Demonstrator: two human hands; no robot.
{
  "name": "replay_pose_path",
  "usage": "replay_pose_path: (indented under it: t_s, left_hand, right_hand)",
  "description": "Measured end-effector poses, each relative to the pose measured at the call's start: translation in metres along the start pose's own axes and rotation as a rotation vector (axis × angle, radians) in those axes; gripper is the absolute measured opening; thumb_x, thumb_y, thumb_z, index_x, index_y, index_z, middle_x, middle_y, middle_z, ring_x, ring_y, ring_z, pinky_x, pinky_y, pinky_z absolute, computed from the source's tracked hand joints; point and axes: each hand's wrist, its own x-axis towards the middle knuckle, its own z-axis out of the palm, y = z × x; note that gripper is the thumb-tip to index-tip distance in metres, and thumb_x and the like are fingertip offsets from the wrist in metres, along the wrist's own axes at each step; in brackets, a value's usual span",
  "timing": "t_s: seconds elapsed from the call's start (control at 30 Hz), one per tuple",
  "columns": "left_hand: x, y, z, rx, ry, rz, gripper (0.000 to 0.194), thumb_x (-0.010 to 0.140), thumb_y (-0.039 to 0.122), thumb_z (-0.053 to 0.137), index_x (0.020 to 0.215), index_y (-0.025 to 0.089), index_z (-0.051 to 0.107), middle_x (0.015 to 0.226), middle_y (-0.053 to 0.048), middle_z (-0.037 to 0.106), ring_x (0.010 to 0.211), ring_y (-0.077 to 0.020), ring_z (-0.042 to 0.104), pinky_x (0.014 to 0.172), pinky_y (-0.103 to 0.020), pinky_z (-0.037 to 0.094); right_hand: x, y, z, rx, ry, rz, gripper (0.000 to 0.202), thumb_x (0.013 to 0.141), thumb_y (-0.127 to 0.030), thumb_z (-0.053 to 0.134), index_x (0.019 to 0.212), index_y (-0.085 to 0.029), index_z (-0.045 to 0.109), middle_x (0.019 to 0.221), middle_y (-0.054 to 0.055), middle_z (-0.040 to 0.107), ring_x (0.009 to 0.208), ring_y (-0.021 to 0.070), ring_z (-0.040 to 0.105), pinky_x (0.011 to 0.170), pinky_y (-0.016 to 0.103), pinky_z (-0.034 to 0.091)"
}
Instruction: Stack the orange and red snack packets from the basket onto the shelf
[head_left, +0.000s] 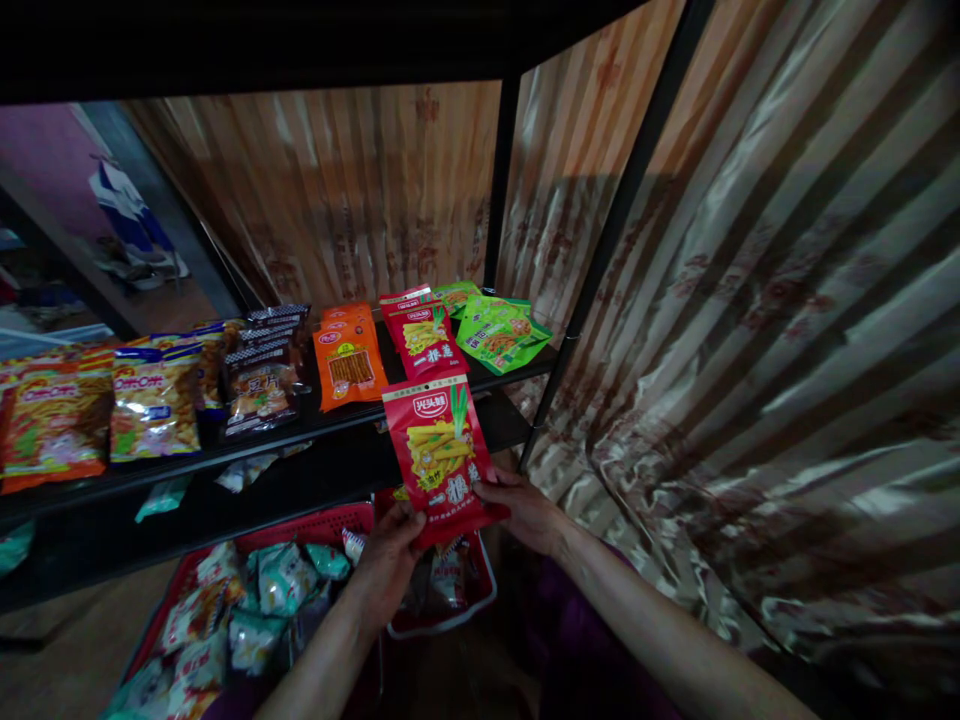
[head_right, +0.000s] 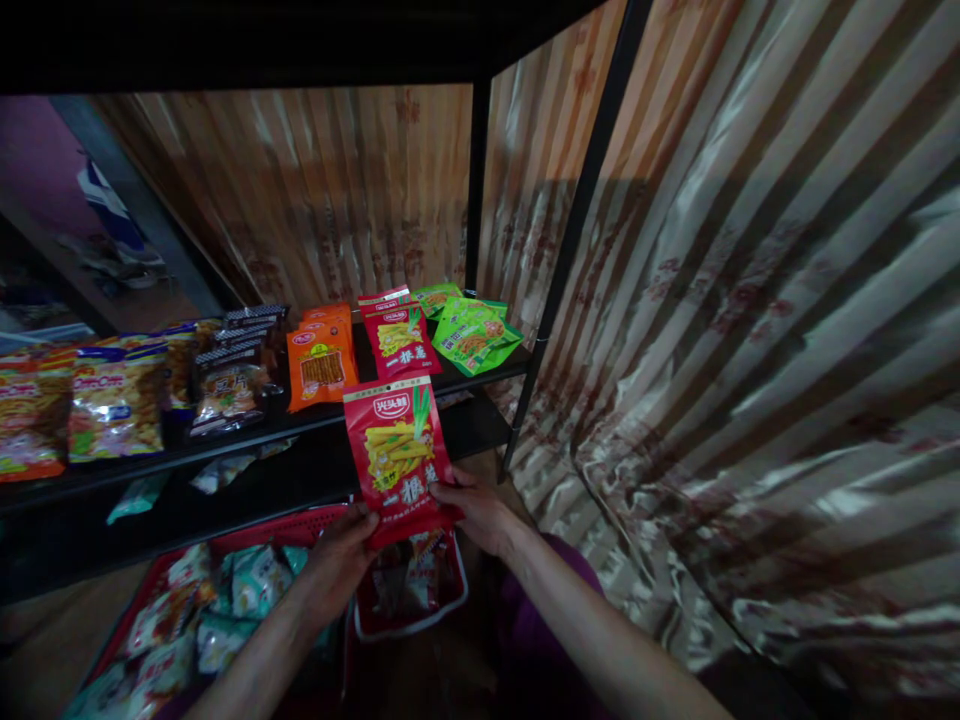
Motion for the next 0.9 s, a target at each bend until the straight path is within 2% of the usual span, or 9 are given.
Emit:
replay_pose_path:
  t_s: [0.13,0.2,0.4,0.5,0.7,0.9]
  left_hand:
    - [0.007,-0.004,0.001,0.034,-0.075,-0.064,0.036,0.054,0.022,0.082,0.087,0.017,0.068,0.096,-0.008,0.072,0.100,-0.0270,0.064,0.089,-0.038,0.048]
    - [0.012,-0.005,0.003,0.049,-0.069,-0.089,0.039,0.053,0.020,0.082,0.090,0.017,0.068,0.096,-0.008,0.073,0.101,-0.0274,0.064,0.089,-0.038,0.048]
    - [0.020,0.003,0.013,0.060,-0.009,-0.057,0.034,0.052,0.023,0.084,0.080,0.017,0.065,0.086,-0.005,0.073,0.089,-0.0230,0.067,0.088,-0.038,0.049]
    - [0.022,0.007,0.015,0.090,0.018,-0.013,0.036,0.052,0.027,0.084,0.081,0.017,0.064,0.084,-0.003,0.072,0.083,-0.0194,0.066,0.086,-0.037,0.048]
    - [0.028,0.010,0.015,0.215,0.095,0.193,0.032,0.058,0.033,0.080,0.078,0.018,0.060,0.079,0.001,0.067,0.079,-0.0149,0.062,0.083,-0.031,0.046]
    - [0.029,0.009,0.013,0.273,0.127,0.221,0.028,0.062,0.034,0.076,0.078,0.019,0.058,0.078,0.002,0.065,0.076,-0.0139,0.060,0.076,-0.028,0.045]
  right_hand:
    - [-0.003,-0.001,-0.007,-0.013,0.004,-0.011,0.042,0.058,-0.035,0.084,0.094,-0.018,0.070,0.087,0.004,0.074,0.078,0.0161,0.068,0.081,0.030,0.049]
    - [-0.003,-0.001,-0.010,-0.017,0.026,-0.019,0.042,0.059,-0.038,0.083,0.093,-0.017,0.070,0.089,0.005,0.074,0.079,0.0170,0.068,0.083,0.032,0.049]
    - [0.010,-0.007,-0.017,0.039,0.152,-0.012,0.041,0.055,-0.039,0.085,0.089,-0.020,0.071,0.083,0.002,0.074,0.077,0.0173,0.068,0.082,0.031,0.050]
    - [0.020,-0.008,-0.019,0.062,0.142,-0.014,0.042,0.056,-0.039,0.084,0.091,-0.020,0.071,0.082,0.002,0.075,0.075,0.0171,0.068,0.079,0.031,0.052]
    - [0.030,-0.010,-0.014,0.047,0.110,-0.040,0.038,0.061,-0.037,0.081,0.094,-0.020,0.071,0.088,0.003,0.075,0.084,0.0199,0.069,0.082,0.033,0.052]
    - [0.029,-0.011,-0.009,0.044,0.145,-0.080,0.040,0.057,-0.038,0.083,0.092,-0.021,0.071,0.086,0.002,0.075,0.080,0.0191,0.069,0.083,0.033,0.052]
